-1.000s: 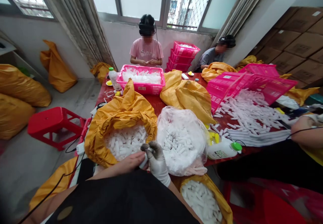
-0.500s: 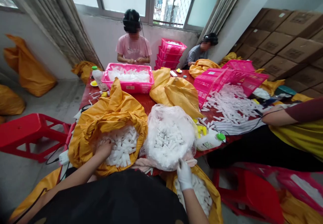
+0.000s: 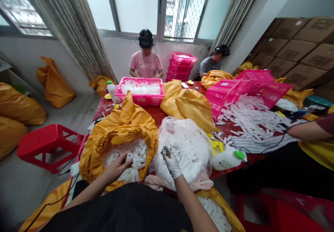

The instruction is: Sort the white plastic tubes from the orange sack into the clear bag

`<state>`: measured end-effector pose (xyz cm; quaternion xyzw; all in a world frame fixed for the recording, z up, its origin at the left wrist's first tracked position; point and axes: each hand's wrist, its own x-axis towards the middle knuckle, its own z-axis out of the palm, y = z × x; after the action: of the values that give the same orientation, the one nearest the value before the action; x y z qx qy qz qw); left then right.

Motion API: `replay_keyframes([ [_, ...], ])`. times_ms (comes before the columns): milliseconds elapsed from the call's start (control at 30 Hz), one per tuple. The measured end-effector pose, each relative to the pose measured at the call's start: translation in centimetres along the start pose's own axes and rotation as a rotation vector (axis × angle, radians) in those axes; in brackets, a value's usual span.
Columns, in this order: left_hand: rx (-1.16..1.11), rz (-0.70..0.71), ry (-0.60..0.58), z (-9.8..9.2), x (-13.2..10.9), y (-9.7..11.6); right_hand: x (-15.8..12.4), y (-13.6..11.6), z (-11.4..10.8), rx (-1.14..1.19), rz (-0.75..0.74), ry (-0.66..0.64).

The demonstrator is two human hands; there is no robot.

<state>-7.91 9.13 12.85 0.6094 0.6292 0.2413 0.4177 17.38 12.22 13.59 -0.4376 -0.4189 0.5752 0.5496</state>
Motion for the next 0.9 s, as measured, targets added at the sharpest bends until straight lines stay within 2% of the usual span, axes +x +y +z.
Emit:
replay_keyframes([
  [67, -0.085, 0.076, -0.001, -0.2, -1.3, 2.0, 0.8, 0.2, 1.2, 0.022, 0.026, -0.049],
  [167, -0.201, 0.177, 0.0, -0.3, -2.6, 4.4, 0.7, -0.8, 3.3, 0.169, 0.061, -0.112],
  [300, -0.41, 0.18, -0.028, 0.0, -2.7, 5.5, -0.2, -3.2, 6.3, 0.383, 0.073, -0.141],
  [367, -0.629, 0.115, 0.042, 0.1, -2.2, 5.2, -0.2, -3.8, 7.5, 0.444, 0.084, -0.118],
  [433, -0.831, 0.034, 0.174, 0.2, -1.7, 4.8, -0.1, -3.9, 8.2, 0.489, 0.096, -0.088],
  [500, -0.946, -0.016, 0.245, 0.1, -1.6, 4.6, 0.1, -3.7, 8.5, 0.508, 0.108, -0.051],
  [700, -1.098, -0.033, 0.07, 0.1, -2.4, 6.1, 0.3, -4.4, 9.3, 0.515, 0.097, 0.016],
  [800, -1.043, -0.009, 0.004, 0.6, -2.5, 6.3, 0.0, -5.0, 9.9, 0.459, 0.045, 0.035],
  [900, -0.96, 0.014, -0.099, 1.4, -2.4, 5.7, -0.6, -5.2, 10.3, 0.391, 0.057, -0.015],
])
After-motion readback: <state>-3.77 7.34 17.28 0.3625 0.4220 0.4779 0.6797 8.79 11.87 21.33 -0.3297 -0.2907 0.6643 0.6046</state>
